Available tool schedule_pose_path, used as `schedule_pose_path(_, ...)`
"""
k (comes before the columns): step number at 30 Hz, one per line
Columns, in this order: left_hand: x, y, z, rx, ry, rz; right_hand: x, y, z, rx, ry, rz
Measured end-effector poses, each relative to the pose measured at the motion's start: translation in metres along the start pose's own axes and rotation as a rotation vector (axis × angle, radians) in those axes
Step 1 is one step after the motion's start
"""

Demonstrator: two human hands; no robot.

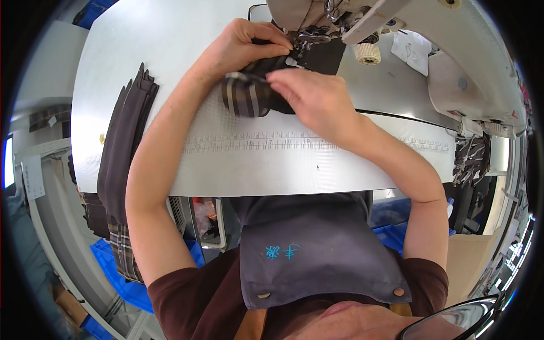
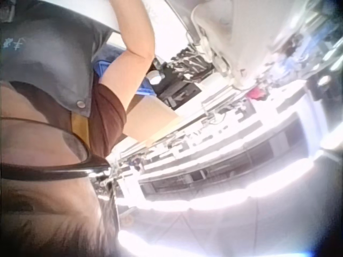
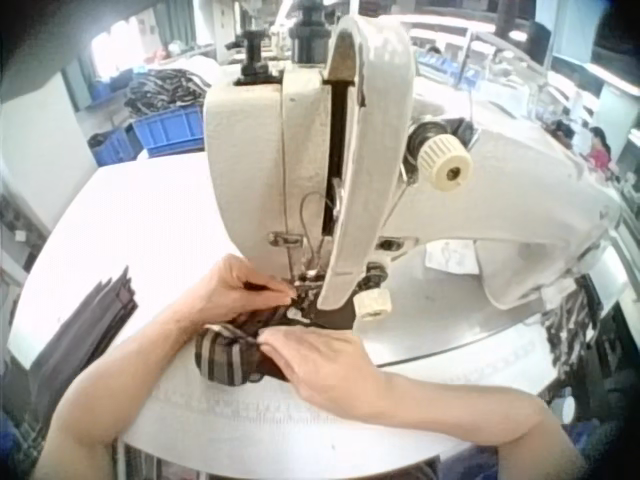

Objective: The person operates an industrial sewing machine to attach zippers to plaid fabric pieces. They align the zipper tape with the fabric edge, guide the material under the presser foot, and sew along the zipper line. After completing each seam, they use scissors to trim the excess thread and fabric, then repeat the process with subsequent pieces.

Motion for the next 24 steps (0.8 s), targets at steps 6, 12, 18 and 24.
schedule_pose_path(6,0.003,-0.008,-0.014,-0.044,-0.129,0.079,-0.021,-0.010,-0.013,0.020,-0.013,0.168)
schedule_pose_path(12,0.008,-0.016,-0.023,-0.064,-0.292,0.186,-0.015,0.002,-0.027,-0.226,0.100,-0.069)
schedule_pose_path(18,0.008,-0.019,-0.025,0.022,-0.319,0.248,-0.013,0.006,-0.029,-0.250,0.123,-0.094)
schedule_pose_path(24,0.008,-0.019,-0.024,0.042,-0.319,0.264,-0.014,0.005,-0.026,-0.236,0.094,-0.059)
Point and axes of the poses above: each hand's wrist, its own z-axis towards the middle knuckle, its own x-axis out of the palm, y = z × x, the point moved 8 cm from there along z, towards the middle knuckle, and after that the axes turned 9 degrees about -x, right-handed, at the moved point
